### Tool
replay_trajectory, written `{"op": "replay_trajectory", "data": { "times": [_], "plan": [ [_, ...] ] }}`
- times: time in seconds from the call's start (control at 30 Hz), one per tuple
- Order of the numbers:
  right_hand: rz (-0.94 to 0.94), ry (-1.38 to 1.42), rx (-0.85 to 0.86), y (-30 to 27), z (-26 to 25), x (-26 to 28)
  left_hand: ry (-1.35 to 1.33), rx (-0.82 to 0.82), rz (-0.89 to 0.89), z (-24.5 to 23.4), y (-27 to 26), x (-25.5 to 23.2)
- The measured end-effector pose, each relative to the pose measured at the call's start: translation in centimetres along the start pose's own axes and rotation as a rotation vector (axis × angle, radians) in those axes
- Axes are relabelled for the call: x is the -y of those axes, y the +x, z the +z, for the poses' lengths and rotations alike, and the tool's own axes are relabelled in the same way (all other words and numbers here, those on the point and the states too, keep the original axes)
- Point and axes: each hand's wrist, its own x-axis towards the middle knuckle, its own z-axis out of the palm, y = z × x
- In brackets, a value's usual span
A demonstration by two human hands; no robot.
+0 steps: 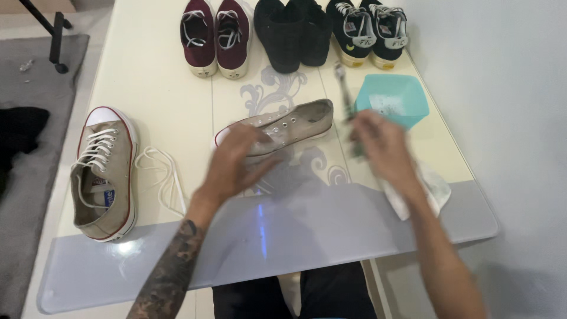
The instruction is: The person cleans a beige sneaker using a toothbrush and a liquid solution from a blue container. They scrub the canvas upper and the white rubber midsole before wiping the surfaces with a white cloth.
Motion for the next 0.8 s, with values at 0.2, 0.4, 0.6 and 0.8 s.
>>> {"op": "replay_trajectory", "data": {
  "times": [0.2,0.4,0.6,0.8],
  "plan": [
    [0.042,-0.817,-0.108,3.6,-9.3,-5.3,0.243,-0.032,-0.076,-3.8,-0.8,1.9],
    [0.277,-0.940,0.090,7.3,-9.4,-7.5,0.177,0.107,-0.250,-3.1,-1.7,3.4],
    [0.299,-1.088,0.129,9.7,-8.2,-8.7,0.194,0.150,-0.335,-2.8,-1.9,4.0],
    [0.326,-0.942,0.157,8.4,-8.1,-7.2,0.170,0.118,-0.360,-2.4,-1.8,3.8]
  ]
}}
